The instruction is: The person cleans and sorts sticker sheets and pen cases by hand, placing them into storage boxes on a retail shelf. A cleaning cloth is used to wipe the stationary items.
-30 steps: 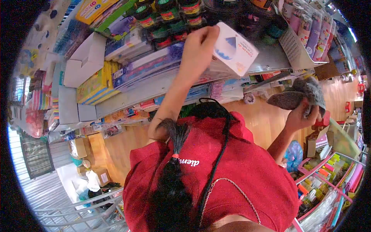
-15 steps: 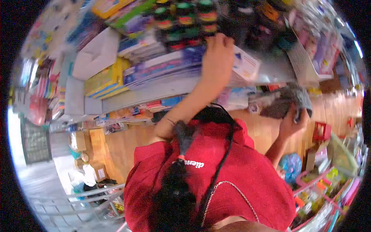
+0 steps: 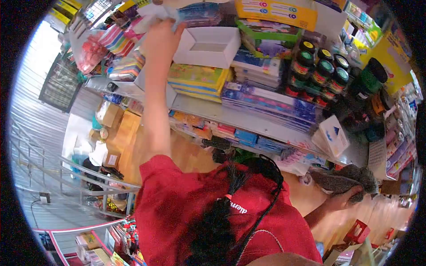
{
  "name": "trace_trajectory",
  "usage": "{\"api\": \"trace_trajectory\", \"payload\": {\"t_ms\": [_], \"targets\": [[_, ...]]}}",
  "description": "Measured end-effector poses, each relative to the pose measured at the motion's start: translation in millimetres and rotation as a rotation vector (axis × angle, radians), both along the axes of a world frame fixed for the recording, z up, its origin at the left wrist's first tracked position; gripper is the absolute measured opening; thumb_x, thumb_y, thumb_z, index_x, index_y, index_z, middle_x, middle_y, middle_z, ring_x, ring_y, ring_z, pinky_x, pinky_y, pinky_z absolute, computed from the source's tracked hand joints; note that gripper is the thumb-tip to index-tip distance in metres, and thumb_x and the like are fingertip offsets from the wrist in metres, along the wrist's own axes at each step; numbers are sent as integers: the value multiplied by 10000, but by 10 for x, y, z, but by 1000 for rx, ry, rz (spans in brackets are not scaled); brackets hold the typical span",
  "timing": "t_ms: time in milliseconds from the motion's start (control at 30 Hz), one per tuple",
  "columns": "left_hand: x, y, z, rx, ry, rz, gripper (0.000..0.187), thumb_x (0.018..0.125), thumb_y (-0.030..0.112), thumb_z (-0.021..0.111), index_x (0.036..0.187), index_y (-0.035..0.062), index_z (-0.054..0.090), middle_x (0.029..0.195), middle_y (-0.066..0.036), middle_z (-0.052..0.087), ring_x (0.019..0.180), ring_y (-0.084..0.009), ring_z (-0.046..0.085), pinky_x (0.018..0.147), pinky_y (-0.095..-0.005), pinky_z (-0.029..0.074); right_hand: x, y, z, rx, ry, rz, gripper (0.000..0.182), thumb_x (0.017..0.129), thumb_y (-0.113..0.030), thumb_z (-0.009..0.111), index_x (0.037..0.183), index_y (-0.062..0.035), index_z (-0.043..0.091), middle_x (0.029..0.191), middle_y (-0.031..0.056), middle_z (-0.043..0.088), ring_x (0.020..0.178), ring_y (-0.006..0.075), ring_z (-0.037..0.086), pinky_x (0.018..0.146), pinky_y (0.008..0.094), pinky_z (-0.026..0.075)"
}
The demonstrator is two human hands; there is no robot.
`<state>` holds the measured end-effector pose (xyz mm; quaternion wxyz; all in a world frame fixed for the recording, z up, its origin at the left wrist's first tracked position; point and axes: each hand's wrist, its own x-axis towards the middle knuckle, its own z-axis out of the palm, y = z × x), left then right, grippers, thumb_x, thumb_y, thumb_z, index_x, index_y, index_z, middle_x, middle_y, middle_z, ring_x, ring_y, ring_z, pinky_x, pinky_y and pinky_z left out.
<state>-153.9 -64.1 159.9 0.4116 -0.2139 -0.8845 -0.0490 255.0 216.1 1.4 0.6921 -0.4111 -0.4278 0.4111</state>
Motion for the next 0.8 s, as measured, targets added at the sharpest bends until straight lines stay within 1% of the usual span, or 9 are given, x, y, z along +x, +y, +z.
{"api": "trace_trajectory", "payload": {"t_ms": [33,133,233,333,433,533,633,733,800], "targets": [[-223,-50,-108,-152,-65,185,355,765,358,598,932,45,614,1060,-173,553,934,-326,546,784,-409,453,-24,-36,-2,14,-8,18,503,806,-346,605,1096,45,479,1080,156,537,902,250,551,752,363,497],[-389,-77,-239,-330,-180,239,390,694,342,666,933,40,609,1053,-174,504,1026,-342,471,765,-420,466,-102,-147,-43,71,-14,94,488,819,-340,588,1114,30,470,1077,153,537,905,255,551,750,366,497],[-484,-76,-299,-334,-73,271,393,653,302,693,937,45,605,1062,-157,502,1039,-320,460,760,-409,469,-146,-253,-67,117,-6,193,463,829,-317,579,1140,4,458,1086,149,531,907,260,551,747,368,498],[-453,-51,-260,-344,-216,224,315,673,203,655,947,60,597,1044,-158,509,1029,-316,462,758,-401,471,-150,-287,-103,105,-6,232,447,833,-292,577,1160,-17,446,1099,148,523,907,262,550,748,372,497],[-541,-100,-378,-344,-138,175,241,696,119,594,929,61,588,1015,-158,531,990,-328,495,735,-405,480,-162,-290,-171,108,-11,234,433,837,-265,572,1167,-18,438,1105,149,521,905,263,550,750,376,495],[-537,-110,-340,-246,-145,142,212,707,72,542,915,67,582,982,-159,553,929,-314,541,692,-380,488,-203,-332,-121,128,-100,215,418,847,-247,557,1165,-6,435,1093,153,527,901,263,551,743,379,496],[-409,-152,-149,-127,-156,131,238,716,76,537,952,60,558,973,-160,566,889,-300,568,655,-358,483,-231,-357,-129,182,-127,249,405,854,-239,544,1158,6,437,1082,156,532,895,261,553,732,382,498],[-366,-376,-53,130,-50,-357,349,734,75,564,1078,72,513,1018,-146,559,963,-310,543,709,-433,449,-305,-394,-108,205,-79,308,395,855,-227,540,1152,14,440,1072,157,535,886,256,556,723,379,499],[-114,-383,8,284,132,-502,409,759,61,524,1162,91,457,1064,-122,540,936,-259,541,720,-383,443,-326,-435,-104,168,-73,341,388,855,-217,539,1149,16,442,1069,159,535,879,253,558,723,374,499]]}}
